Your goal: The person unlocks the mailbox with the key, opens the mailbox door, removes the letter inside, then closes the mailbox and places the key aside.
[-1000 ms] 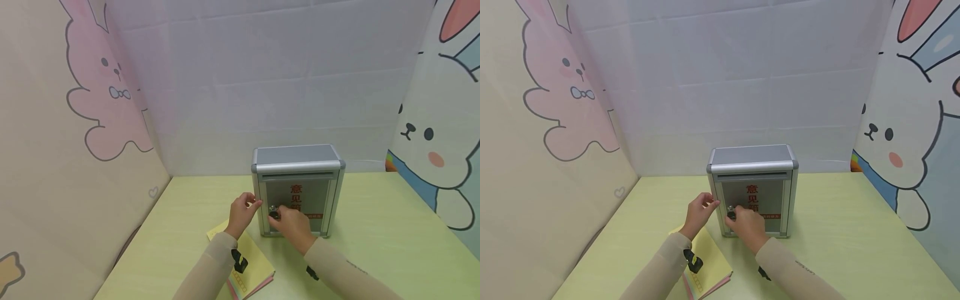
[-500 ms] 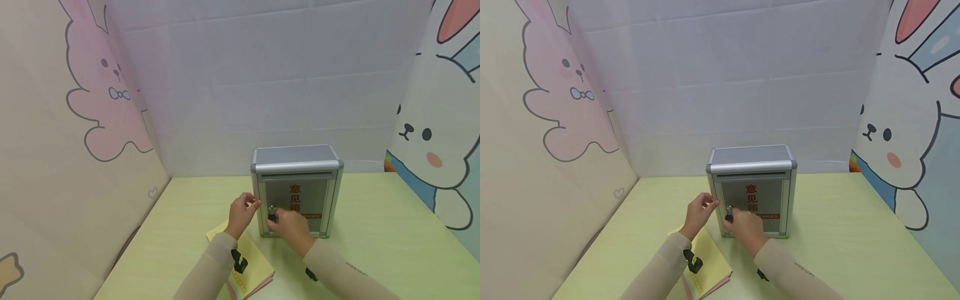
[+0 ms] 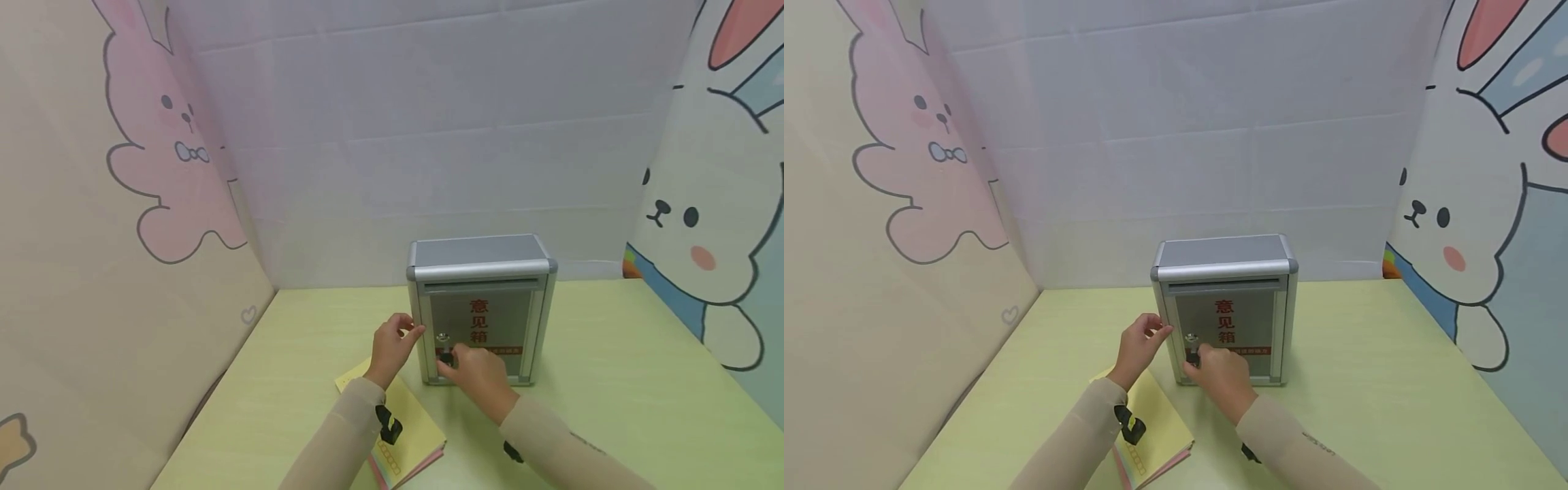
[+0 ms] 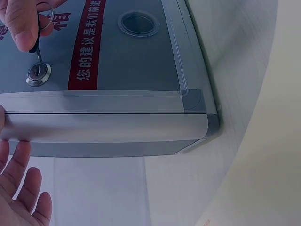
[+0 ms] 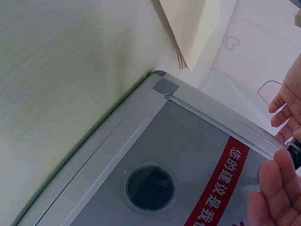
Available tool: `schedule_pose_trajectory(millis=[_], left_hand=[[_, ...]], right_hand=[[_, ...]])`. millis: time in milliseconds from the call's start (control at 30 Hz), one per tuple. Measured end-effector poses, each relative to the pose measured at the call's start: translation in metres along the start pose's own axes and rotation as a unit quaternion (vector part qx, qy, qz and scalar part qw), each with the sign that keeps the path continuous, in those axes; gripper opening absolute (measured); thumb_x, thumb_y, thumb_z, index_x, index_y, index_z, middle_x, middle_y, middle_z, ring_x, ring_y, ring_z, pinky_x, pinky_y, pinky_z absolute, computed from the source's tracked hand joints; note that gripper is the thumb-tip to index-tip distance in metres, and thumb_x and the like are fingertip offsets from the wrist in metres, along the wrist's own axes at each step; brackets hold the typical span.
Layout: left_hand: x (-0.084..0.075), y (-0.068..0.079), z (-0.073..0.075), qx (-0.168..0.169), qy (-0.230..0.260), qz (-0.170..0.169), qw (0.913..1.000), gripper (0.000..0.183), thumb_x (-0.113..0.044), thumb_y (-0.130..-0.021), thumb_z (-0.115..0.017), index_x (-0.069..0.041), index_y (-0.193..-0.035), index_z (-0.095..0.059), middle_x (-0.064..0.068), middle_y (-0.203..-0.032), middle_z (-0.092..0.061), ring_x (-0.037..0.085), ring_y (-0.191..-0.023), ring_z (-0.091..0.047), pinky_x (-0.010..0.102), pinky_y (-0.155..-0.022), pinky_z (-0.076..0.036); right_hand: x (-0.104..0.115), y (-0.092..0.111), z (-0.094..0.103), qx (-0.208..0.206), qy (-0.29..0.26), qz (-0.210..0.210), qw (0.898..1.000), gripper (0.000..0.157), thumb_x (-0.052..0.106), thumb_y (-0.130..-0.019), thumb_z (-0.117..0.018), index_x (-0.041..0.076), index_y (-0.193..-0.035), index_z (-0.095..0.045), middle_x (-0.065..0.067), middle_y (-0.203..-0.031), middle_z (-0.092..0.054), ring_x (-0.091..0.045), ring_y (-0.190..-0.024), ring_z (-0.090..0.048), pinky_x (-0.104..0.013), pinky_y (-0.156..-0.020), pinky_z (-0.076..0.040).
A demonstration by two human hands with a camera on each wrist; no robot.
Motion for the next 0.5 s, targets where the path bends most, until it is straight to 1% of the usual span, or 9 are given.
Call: schedule_pose_trajectory(millis=[267, 400, 500], left_hand=[[0.0008, 0.0001, 0.0002, 0.002, -0.005, 0.009, 0.9999, 0.022, -0.019, -0.088, -0.07, 0.0, -0.095, -0.062, 0.011, -0.091, -0.066, 0.024, -0.079, -0.058, 0.036, -0.072, -0.048], [0.0009, -0.0001, -0.0002, 0.005, -0.007, 0.009, 0.9999, 0.023, -0.02, -0.088, -0.071, 0.0, -0.095, -0.062, 0.012, -0.091, -0.067, 0.025, -0.08, -0.059, 0.036, -0.072, -0.048], [0.0008, -0.0001, 0.0002, 0.005, -0.009, 0.009, 0.9999, 0.023, -0.02, -0.088, -0.07, 0.0, -0.095, -0.062, 0.012, -0.091, -0.067, 0.025, -0.08, -0.06, 0.036, -0.072, -0.049]], right_hand=[[0.0011, 0.0028, 0.003, 0.007, 0.01, 0.006, 1.0, 0.035, 0.03, -0.081, -0.076, 0.011, -0.066, -0.051, 0.011, -0.048, -0.022, 0.001, -0.041, -0.015, -0.016, -0.041, -0.012], [-0.0011, 0.0053, 0.0002, 0.033, 0.013, -0.012, 0.999, 0.034, 0.033, -0.083, -0.074, 0.01, -0.068, -0.054, 0.01, -0.047, -0.025, -0.001, -0.04, -0.019, -0.017, -0.041, -0.013], [-0.004, 0.0076, -0.0037, 0.047, 0.003, -0.022, 0.999, 0.036, 0.031, -0.083, -0.075, 0.011, -0.066, -0.05, 0.008, -0.047, -0.025, -0.002, -0.041, -0.021, -0.018, -0.041, -0.014]])
Point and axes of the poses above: each hand's wrist, its own y-axis away from the middle knuckle, its own z-axis out of the back of the hand, x = y × z, the point moved 9 cm from there along -y, towards the middle knuckle
